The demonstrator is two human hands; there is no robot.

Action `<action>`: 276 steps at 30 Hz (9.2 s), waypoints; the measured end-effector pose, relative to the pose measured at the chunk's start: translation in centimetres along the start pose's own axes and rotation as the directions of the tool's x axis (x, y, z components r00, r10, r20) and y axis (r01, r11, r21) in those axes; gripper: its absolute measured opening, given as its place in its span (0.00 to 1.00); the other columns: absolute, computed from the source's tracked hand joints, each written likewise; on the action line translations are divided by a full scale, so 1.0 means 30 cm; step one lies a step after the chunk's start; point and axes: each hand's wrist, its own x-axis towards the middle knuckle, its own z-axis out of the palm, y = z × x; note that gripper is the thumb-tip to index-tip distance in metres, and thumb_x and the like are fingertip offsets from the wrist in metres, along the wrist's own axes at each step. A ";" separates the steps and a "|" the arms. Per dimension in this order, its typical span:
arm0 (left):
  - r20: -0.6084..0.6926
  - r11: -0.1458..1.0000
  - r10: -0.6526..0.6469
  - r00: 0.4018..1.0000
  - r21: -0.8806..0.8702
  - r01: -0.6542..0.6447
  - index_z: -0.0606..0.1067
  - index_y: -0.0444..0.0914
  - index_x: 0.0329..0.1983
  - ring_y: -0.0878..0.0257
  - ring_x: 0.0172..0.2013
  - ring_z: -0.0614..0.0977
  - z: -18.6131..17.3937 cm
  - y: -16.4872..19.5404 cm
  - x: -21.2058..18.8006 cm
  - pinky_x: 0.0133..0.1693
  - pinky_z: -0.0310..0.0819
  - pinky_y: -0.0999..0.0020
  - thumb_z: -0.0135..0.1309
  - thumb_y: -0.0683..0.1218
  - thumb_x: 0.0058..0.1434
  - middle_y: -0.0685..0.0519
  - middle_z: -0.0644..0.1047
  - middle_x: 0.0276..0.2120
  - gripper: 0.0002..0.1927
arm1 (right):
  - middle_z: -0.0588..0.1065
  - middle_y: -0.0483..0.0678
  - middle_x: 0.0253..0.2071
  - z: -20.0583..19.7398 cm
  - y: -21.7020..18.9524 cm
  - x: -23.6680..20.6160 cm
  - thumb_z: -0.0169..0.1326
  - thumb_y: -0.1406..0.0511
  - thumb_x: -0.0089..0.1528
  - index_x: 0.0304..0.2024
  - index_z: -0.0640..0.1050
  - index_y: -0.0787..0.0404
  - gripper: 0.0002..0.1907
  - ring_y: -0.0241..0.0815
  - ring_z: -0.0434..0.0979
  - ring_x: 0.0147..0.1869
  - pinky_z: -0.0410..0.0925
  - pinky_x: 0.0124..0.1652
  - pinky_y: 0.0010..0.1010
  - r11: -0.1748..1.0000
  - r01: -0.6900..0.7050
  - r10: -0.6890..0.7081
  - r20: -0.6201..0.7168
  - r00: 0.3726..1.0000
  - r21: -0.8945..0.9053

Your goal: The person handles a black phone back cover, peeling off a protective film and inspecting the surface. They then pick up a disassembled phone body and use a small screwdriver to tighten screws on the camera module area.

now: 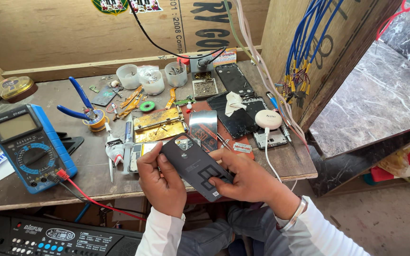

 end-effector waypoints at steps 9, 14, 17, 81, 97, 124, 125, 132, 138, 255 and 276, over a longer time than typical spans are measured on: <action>0.120 0.998 -0.049 0.992 -0.030 0.053 0.67 0.33 0.61 0.69 0.35 0.77 -0.011 0.033 0.016 0.32 0.76 0.76 0.40 0.42 0.74 0.49 0.74 0.42 0.16 | 0.79 0.47 0.42 0.003 0.003 0.003 0.57 0.75 0.61 0.57 0.69 0.65 0.22 0.34 0.80 0.49 0.72 0.48 0.27 0.990 0.034 -0.033 -0.008 0.999 0.137; 0.107 1.000 0.001 0.994 -0.015 0.001 0.66 0.32 0.59 0.65 0.36 0.76 -0.009 0.030 0.012 0.39 0.73 0.71 0.38 0.41 0.75 0.49 0.74 0.44 0.14 | 0.79 0.47 0.39 0.002 -0.009 0.002 0.59 0.73 0.60 0.57 0.70 0.64 0.23 0.33 0.81 0.45 0.73 0.43 0.26 0.999 -0.026 0.027 -0.019 0.999 0.039; 0.073 0.999 0.048 0.996 -0.003 -0.048 0.66 0.32 0.59 0.62 0.43 0.78 -0.003 0.022 0.012 0.46 0.73 0.67 0.37 0.40 0.76 0.47 0.74 0.46 0.12 | 0.79 0.46 0.38 0.003 -0.010 0.003 0.60 0.72 0.59 0.57 0.69 0.63 0.24 0.33 0.81 0.44 0.73 0.43 0.26 0.999 -0.032 0.033 -0.009 0.999 0.024; 0.018 0.999 0.004 1.000 -0.049 -0.003 0.70 0.33 0.54 0.66 0.43 0.82 0.011 0.030 0.023 0.47 0.77 0.72 0.41 0.43 0.78 0.49 0.80 0.44 0.10 | 0.80 0.47 0.38 0.004 -0.009 0.006 0.59 0.73 0.60 0.57 0.70 0.64 0.22 0.32 0.80 0.45 0.73 0.44 0.26 0.998 0.000 -0.001 0.009 1.000 0.058; 0.024 0.997 -0.077 0.997 0.027 0.077 0.71 0.30 0.61 0.68 0.38 0.76 0.000 0.013 0.005 0.41 0.71 0.75 0.42 0.38 0.78 0.49 0.77 0.43 0.13 | 0.81 0.49 0.44 0.001 -0.035 -0.005 0.59 0.68 0.61 0.61 0.71 0.61 0.26 0.38 0.85 0.47 0.75 0.46 0.29 0.998 -0.002 -0.001 -0.054 0.999 -0.056; -0.011 0.994 -0.089 0.996 0.056 0.089 0.71 0.30 0.58 0.67 0.42 0.81 0.003 0.002 0.011 0.44 0.76 0.73 0.44 0.41 0.81 0.48 0.79 0.46 0.10 | 0.82 0.51 0.39 -0.007 -0.065 0.003 0.58 0.68 0.60 0.60 0.71 0.63 0.25 0.42 0.86 0.43 0.75 0.43 0.29 0.996 0.036 -0.041 -0.056 0.998 -0.079; -0.001 0.996 -0.083 0.997 0.037 0.083 0.71 0.30 0.59 0.68 0.43 0.81 0.001 0.008 0.009 0.45 0.77 0.74 0.44 0.41 0.81 0.49 0.78 0.46 0.10 | 0.82 0.51 0.41 -0.005 -0.062 0.002 0.58 0.68 0.61 0.61 0.71 0.64 0.25 0.41 0.86 0.45 0.75 0.46 0.29 0.997 0.051 -0.054 -0.063 0.997 -0.060; 0.077 0.998 0.045 0.996 0.032 -0.048 0.69 0.29 0.65 0.68 0.38 0.72 -0.001 0.009 0.014 0.43 0.70 0.75 0.43 0.38 0.77 0.50 0.72 0.43 0.15 | 0.80 0.51 0.48 -0.005 -0.023 -0.002 0.56 0.72 0.63 0.64 0.68 0.64 0.26 0.37 0.82 0.55 0.73 0.54 0.30 0.990 0.098 -0.093 -0.051 0.994 0.102; 0.000 0.999 0.036 0.999 0.014 -0.036 0.71 0.32 0.56 0.64 0.42 0.82 0.025 -0.002 0.027 0.46 0.76 0.69 0.41 0.37 0.77 0.48 0.79 0.42 0.10 | 0.81 0.49 0.41 -0.002 0.009 -0.009 0.60 0.72 0.59 0.63 0.67 0.62 0.30 0.34 0.81 0.46 0.73 0.44 0.29 1.000 0.003 -0.003 -0.036 0.999 0.010; 0.451 0.902 -0.098 0.887 -0.337 0.271 0.53 0.35 0.73 0.65 0.41 0.86 0.013 0.093 0.002 0.37 0.82 0.72 0.57 0.36 0.62 0.45 0.79 0.49 0.38 | 0.70 0.36 0.28 -0.030 0.057 0.014 0.51 0.61 0.70 0.38 0.76 0.63 0.12 0.23 0.64 0.32 0.60 0.31 0.19 0.983 -0.096 0.146 -0.358 0.922 0.154; 0.766 0.779 -0.062 0.640 -0.364 0.511 0.56 0.32 0.74 0.65 0.50 0.82 -0.013 0.074 0.011 0.50 0.78 0.71 0.50 0.34 0.64 0.43 0.78 0.52 0.34 | 0.72 0.39 0.26 -0.023 0.017 0.026 0.50 0.60 0.70 0.36 0.75 0.64 0.14 0.26 0.66 0.31 0.63 0.30 0.23 0.995 -0.086 0.096 -0.377 0.921 0.043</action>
